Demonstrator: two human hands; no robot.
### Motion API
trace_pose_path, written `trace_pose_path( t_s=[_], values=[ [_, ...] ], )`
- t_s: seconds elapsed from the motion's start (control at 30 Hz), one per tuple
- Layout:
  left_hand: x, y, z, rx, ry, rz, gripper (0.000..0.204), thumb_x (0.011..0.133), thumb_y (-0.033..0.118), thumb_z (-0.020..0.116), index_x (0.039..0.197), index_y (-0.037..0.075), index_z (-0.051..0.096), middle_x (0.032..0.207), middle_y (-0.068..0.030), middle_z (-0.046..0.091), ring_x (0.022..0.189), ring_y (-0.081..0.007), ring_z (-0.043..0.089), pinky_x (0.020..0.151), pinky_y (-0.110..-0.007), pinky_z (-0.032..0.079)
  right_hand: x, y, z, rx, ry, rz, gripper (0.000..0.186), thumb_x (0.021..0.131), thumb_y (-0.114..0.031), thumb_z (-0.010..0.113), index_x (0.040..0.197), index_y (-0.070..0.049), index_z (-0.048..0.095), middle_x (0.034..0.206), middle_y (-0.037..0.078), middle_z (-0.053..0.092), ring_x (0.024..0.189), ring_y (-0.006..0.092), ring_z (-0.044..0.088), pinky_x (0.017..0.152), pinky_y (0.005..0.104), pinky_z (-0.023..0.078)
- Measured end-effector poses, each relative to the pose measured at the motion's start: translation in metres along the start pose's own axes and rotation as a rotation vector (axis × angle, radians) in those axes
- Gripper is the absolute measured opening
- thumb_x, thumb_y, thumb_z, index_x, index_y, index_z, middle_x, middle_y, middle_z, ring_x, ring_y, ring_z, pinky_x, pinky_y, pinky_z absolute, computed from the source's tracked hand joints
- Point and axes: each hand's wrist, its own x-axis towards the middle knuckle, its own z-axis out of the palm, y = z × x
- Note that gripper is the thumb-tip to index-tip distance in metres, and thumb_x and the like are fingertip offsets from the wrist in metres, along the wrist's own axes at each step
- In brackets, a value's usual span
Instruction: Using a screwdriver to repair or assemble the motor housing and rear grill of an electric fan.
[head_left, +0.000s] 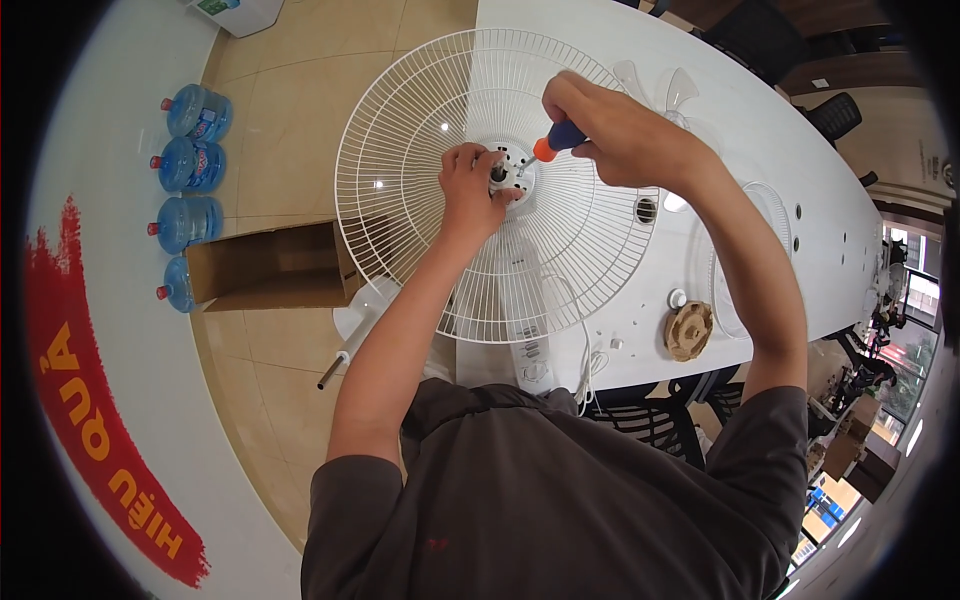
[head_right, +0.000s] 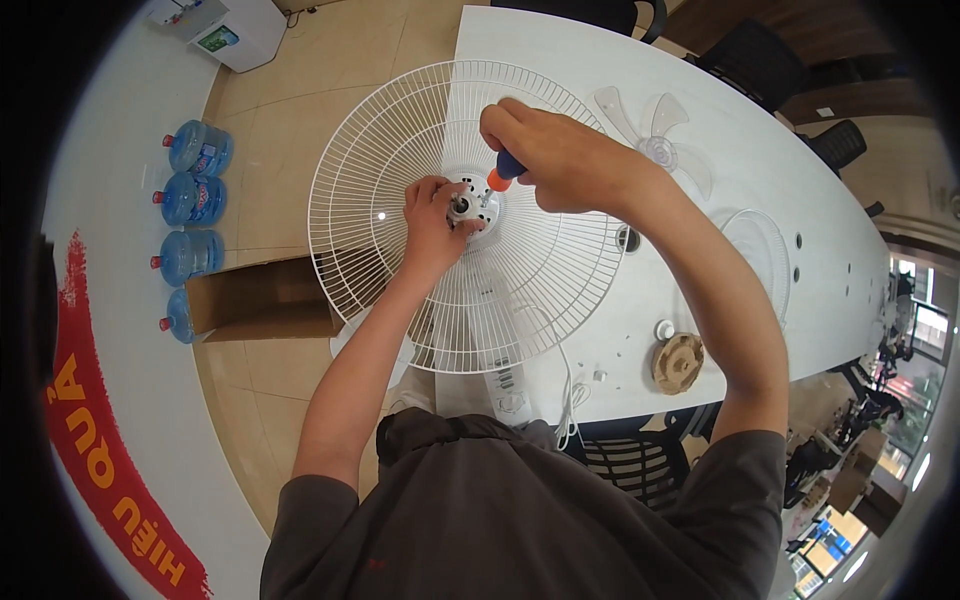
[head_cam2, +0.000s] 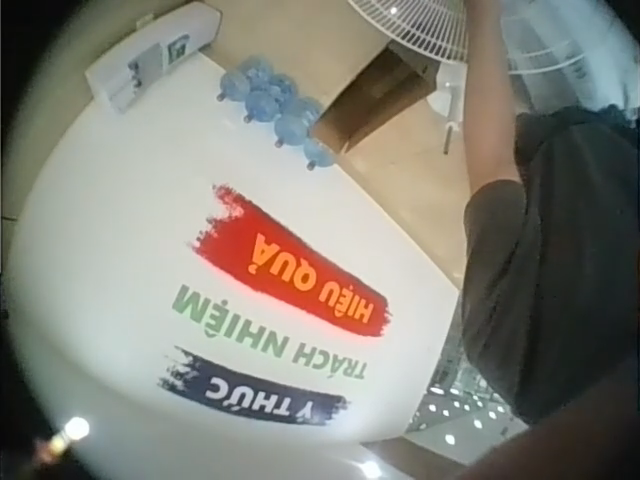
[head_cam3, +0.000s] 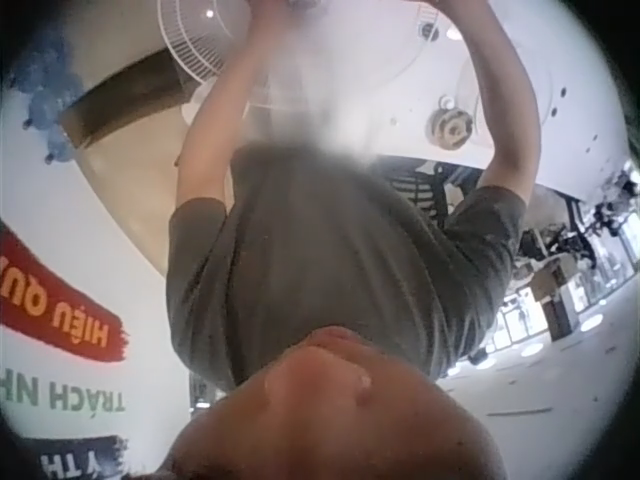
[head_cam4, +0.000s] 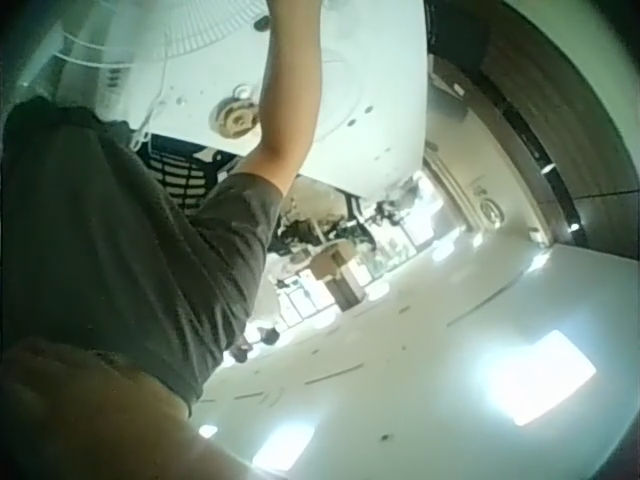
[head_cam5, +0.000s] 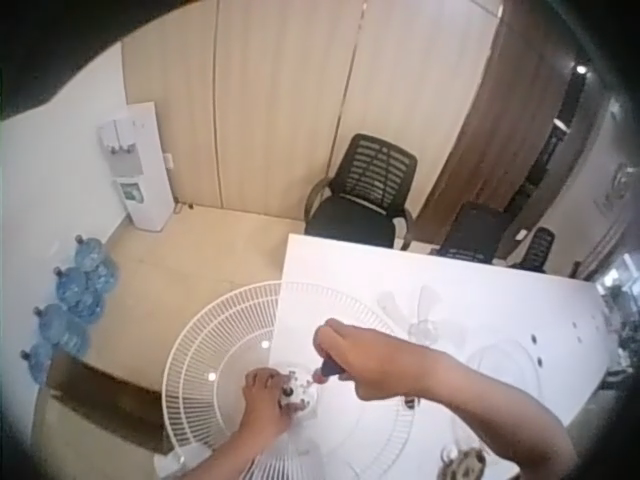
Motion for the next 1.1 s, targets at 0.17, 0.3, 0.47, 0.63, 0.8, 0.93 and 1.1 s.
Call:
trace_pose_path(
  t_s=[0.17,0.3,0.47,0.63,0.8,0.93,1.1],
  values=[
    [-0.001,0.000,0.002,0.014,0.012,0.001,0.057,0.062,0.020,0.092,0.113,0.006,0.069,0.114,-0.0113,0.058,0.114,-0.0341,0.049,0.097,-0.048,0.042,0.019,-0.022,-0.004,-0.353,-0.107,0.382,0.045,0.091,-0.039,0.074,0.111,-0.004,0.053,0.080,0.014,0.067,0.074,0.0346,0.067,0.068,0.0398,0.053],
    [-0.001,-0.001,0.001,0.021,-0.001,-0.007,0.057,0.062,0.020,0.093,0.113,0.006,0.070,0.113,-0.0111,0.059,0.115,-0.0341,0.049,0.097,-0.048,0.043,0.013,-0.018,0.002,-0.371,0.059,0.440,0.044,0.087,-0.040,0.078,0.106,-0.006,0.057,0.076,0.012,0.068,0.076,0.0310,0.072,0.068,0.0374,0.057],
    [-0.001,0.000,0.000,0.007,-0.002,-0.007,0.057,0.063,0.022,0.092,0.114,0.006,0.070,0.113,-0.0116,0.059,0.115,-0.0342,0.049,0.098,-0.048,0.042,0.001,-0.001,0.006,-0.110,0.218,0.045,0.047,0.084,-0.037,0.082,0.103,-0.004,0.055,0.081,0.013,0.068,0.079,0.0327,0.071,0.069,0.0396,0.056],
    [-0.001,-0.001,0.002,0.026,0.002,0.002,0.058,0.064,0.023,0.092,0.114,0.006,0.069,0.116,-0.0123,0.058,0.116,-0.0346,0.049,0.098,-0.049,0.041,0.013,-0.016,-0.003,-0.168,-0.013,0.198,0.050,0.086,-0.033,0.082,0.110,-0.002,0.052,0.095,0.016,0.068,0.073,0.0337,0.068,0.068,0.0407,0.054],
    [-0.002,0.000,0.001,0.015,0.002,-0.003,0.057,0.064,0.022,0.092,0.114,0.007,0.069,0.116,-0.0119,0.057,0.116,-0.0347,0.049,0.098,-0.049,0.041,0.012,-0.025,0.012,-0.279,0.271,0.223,0.040,0.091,-0.036,0.075,0.103,-0.003,0.056,0.095,0.014,0.067,0.066,0.0321,0.067,0.060,0.0410,0.052],
    [-0.002,0.000,0.003,0.023,0.009,-0.002,0.058,0.064,0.021,0.092,0.114,0.007,0.069,0.116,-0.0115,0.057,0.116,-0.0347,0.049,0.098,-0.049,0.041,0.009,-0.009,0.020,-0.079,0.311,0.060,0.042,0.090,-0.039,0.075,0.103,-0.003,0.057,0.095,0.012,0.065,0.065,0.0321,0.067,0.058,0.0414,0.052],
    [-0.003,-0.001,0.002,0.013,0.005,-0.007,0.058,0.063,0.022,0.092,0.114,0.007,0.069,0.116,-0.0114,0.057,0.116,-0.0347,0.049,0.098,-0.049,0.041,0.006,-0.017,0.016,-0.183,0.094,0.190,0.044,0.090,-0.029,0.077,0.115,-0.004,0.049,0.106,0.012,0.060,0.078,0.0339,0.069,0.066,0.0417,0.054]
  ],
)
